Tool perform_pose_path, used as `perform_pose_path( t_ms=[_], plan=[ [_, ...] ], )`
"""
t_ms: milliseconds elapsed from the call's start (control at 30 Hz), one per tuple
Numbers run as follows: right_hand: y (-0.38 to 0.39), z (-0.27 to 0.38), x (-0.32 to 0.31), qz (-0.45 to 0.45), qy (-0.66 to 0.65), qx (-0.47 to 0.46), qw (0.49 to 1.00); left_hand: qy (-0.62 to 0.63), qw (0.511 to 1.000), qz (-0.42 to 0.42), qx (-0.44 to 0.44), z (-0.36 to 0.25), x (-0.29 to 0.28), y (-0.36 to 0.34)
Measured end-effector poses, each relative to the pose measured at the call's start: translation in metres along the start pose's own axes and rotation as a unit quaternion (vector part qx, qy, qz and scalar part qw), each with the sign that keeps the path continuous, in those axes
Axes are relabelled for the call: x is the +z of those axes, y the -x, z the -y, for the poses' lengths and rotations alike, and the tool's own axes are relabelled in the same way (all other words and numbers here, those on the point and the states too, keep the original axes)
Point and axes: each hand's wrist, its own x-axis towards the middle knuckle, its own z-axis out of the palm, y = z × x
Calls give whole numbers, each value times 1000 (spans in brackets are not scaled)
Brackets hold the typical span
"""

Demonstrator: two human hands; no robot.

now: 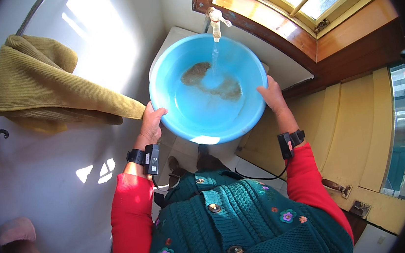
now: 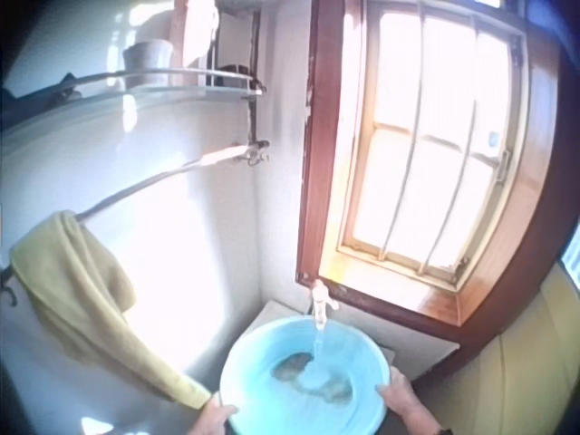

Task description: The person carries a blue basin of water from the living room to the bathroom, empties it, and refills it with clean water. They then return to the living room, place the basin on the floor, and use a dark cloth to wipe the tiled floor.

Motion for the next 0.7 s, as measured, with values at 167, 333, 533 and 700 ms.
perform_pose_path(
  t_ms=[167,333,533,700],
  plan=[
    [18,23,-11,-57,-9,-68,996,33,998,49,5,4,-3,-9],
    [22,18,-8,-108,-37,-74,991,58,996,62,7,14,0,-19],
    [4,-13,19,-114,-102,-86,984,33,999,28,33,3,5,-15],
    [-5,-17,31,-44,-159,-41,985,-38,999,-8,32,-34,5,8]
  ],
)
